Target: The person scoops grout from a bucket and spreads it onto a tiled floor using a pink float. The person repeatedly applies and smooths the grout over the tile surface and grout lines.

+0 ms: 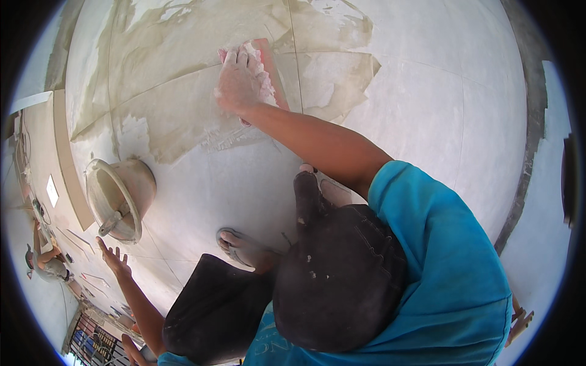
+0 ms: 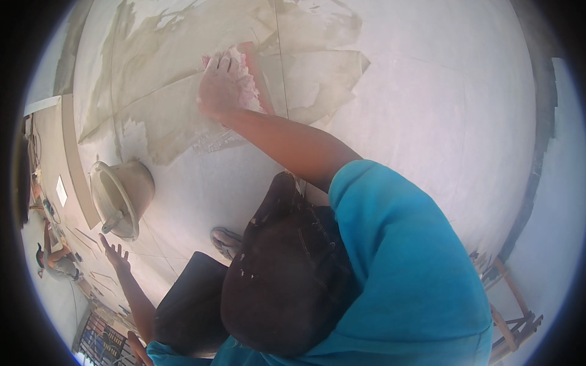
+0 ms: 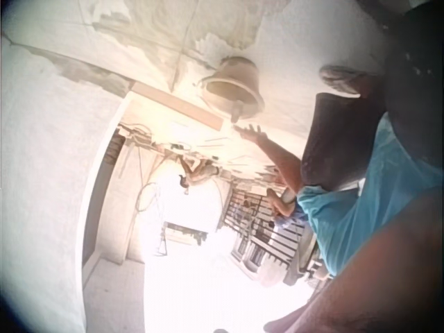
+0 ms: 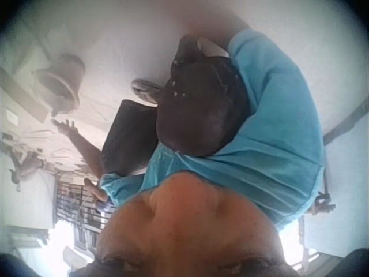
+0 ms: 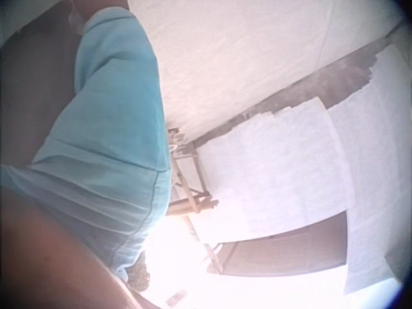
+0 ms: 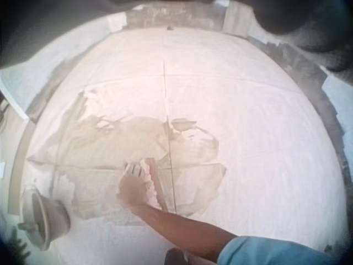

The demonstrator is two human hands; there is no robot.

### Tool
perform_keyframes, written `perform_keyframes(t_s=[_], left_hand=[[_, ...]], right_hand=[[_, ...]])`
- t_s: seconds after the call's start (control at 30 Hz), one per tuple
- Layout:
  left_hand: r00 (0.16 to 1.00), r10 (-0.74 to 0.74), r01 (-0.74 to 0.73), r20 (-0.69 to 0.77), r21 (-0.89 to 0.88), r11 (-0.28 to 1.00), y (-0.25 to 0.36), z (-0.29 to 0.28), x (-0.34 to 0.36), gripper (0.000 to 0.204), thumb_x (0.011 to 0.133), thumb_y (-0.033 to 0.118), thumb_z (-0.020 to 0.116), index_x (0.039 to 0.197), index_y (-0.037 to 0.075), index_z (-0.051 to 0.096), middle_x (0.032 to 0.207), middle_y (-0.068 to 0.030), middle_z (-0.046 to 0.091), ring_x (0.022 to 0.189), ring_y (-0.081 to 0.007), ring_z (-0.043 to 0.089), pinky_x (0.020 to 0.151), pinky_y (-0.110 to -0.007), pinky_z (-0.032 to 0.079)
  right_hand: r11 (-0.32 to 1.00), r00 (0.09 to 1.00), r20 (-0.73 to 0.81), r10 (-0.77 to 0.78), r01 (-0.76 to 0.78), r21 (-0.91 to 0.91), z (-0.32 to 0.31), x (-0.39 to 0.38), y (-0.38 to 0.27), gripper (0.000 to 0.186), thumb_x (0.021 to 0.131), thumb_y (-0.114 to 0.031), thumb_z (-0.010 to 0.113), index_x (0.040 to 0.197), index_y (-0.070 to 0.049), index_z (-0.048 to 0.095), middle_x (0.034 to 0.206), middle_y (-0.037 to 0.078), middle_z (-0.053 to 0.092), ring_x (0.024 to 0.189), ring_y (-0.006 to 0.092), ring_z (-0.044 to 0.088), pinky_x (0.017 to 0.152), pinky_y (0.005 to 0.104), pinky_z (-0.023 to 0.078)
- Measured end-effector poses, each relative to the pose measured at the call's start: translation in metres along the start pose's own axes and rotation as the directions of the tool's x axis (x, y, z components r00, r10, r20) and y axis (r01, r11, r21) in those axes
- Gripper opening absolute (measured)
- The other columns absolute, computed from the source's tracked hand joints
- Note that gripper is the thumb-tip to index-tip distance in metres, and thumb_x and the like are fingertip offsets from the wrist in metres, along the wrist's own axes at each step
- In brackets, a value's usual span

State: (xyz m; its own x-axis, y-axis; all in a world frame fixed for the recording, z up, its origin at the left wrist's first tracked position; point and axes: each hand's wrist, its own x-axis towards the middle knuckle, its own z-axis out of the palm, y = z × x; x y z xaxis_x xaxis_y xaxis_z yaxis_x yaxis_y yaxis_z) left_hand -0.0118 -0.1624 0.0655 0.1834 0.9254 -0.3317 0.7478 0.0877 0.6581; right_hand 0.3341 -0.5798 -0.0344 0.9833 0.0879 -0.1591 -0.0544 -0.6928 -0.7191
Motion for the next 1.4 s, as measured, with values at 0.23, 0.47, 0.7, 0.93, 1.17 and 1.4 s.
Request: perform_keyframes(t_s=[0.23, 0.47, 0.7, 0.93, 1.17, 1.4], left_hand=[[0.999, 0.019, -0.020, 0.030, 0.006, 1.000, -0.024, -0.004, 0.037, 0.109, 0.077, 0.076, 0.059, 0.154, 0.008, 0.022, 0.159, -0.0199, 0.019, 0.145, -0.0396, 0.022, 0.115, -0.053, 0.018], [0.996, -0.024, 0.032, -0.088, 0.090, 0.995, 0.016, 0.005, 0.011, 0.119, 0.069, 0.074, 0.070, 0.149, -0.003, 0.026, 0.145, -0.0278, 0.039, 0.132, -0.0397, 0.042, 0.102, -0.050, 0.041], [0.949, -0.125, 0.225, 0.291, -0.342, 0.912, -0.001, 0.028, -0.014, 0.074, 0.087, 0.037, 0.071, 0.137, -0.003, 0.035, 0.127, -0.0192, 0.055, 0.112, -0.0270, 0.061, 0.090, -0.048, 0.054], [0.971, 0.067, 0.048, 0.230, -0.462, 0.886, 0.000, 0.032, -0.024, 0.049, 0.086, 0.002, 0.055, 0.132, -0.005, 0.039, 0.111, -0.0204, 0.061, 0.085, -0.0244, 0.070, 0.067, -0.036, 0.064], [0.922, 0.170, -0.016, 0.348, -0.403, 0.915, 0.039, 0.045, -0.047, 0.052, 0.081, 0.002, 0.057, 0.130, -0.005, 0.044, 0.109, -0.0220, 0.062, 0.086, -0.0270, 0.069, 0.064, -0.036, 0.061], [0.838, 0.361, -0.273, 0.410, -0.259, 0.926, 0.066, 0.084, -0.066, 0.046, 0.082, 0.008, 0.059, 0.126, -0.002, 0.049, 0.111, -0.0183, 0.063, 0.100, -0.0266, 0.065, 0.083, -0.037, 0.053]], right_hand=[[0.999, 0.994, -0.098, -0.039, 0.035, -0.037, -0.047, 0.041, 0.023, 0.061, 0.079, -0.007, 0.060, 0.134, 0.003, 0.038, 0.148, 0.026, 0.030, 0.141, 0.0398, 0.027, 0.108, 0.0496, 0.036], [0.649, 0.993, -0.043, 0.114, -0.042, 0.760, -0.179, -0.014, 0.147, 0.055, 0.079, 0.005, 0.048, 0.133, 0.000, 0.042, 0.122, 0.016, 0.055, 0.108, 0.0285, 0.061, 0.090, 0.0398, 0.056], [0.813, 0.823, -0.252, 0.508, -0.363, 0.454, -0.243, -0.098, 0.345, 0.072, 0.086, -0.033, 0.065, 0.145, -0.004, 0.036, 0.120, 0.023, 0.053, 0.113, 0.0382, 0.055, 0.099, 0.0536, 0.042], [0.931, 0.944, -0.071, -0.321, 0.301, -0.208, -0.174, -0.021, 0.083, 0.047, 0.094, -0.011, 0.059, 0.139, -0.004, 0.047, 0.128, 0.018, 0.053, 0.099, 0.0266, 0.059, 0.084, 0.0383, 0.051], [0.349, 0.216, 0.612, -0.761, 0.931, 0.105, 0.019, -0.079, -0.228, 0.074, 0.083, -0.013, 0.071, 0.148, -0.026, 0.037, 0.140, 0.009, 0.043, 0.112, 0.0294, 0.056, 0.093, 0.0435, 0.050], [0.026, -0.099, 0.571, -0.815, 0.978, 0.206, 0.088, -0.073, -0.242, 0.059, 0.083, -0.022, 0.073, 0.137, -0.022, 0.049, 0.135, 0.011, 0.048, 0.112, 0.0299, 0.056, 0.089, 0.0423, 0.050]])
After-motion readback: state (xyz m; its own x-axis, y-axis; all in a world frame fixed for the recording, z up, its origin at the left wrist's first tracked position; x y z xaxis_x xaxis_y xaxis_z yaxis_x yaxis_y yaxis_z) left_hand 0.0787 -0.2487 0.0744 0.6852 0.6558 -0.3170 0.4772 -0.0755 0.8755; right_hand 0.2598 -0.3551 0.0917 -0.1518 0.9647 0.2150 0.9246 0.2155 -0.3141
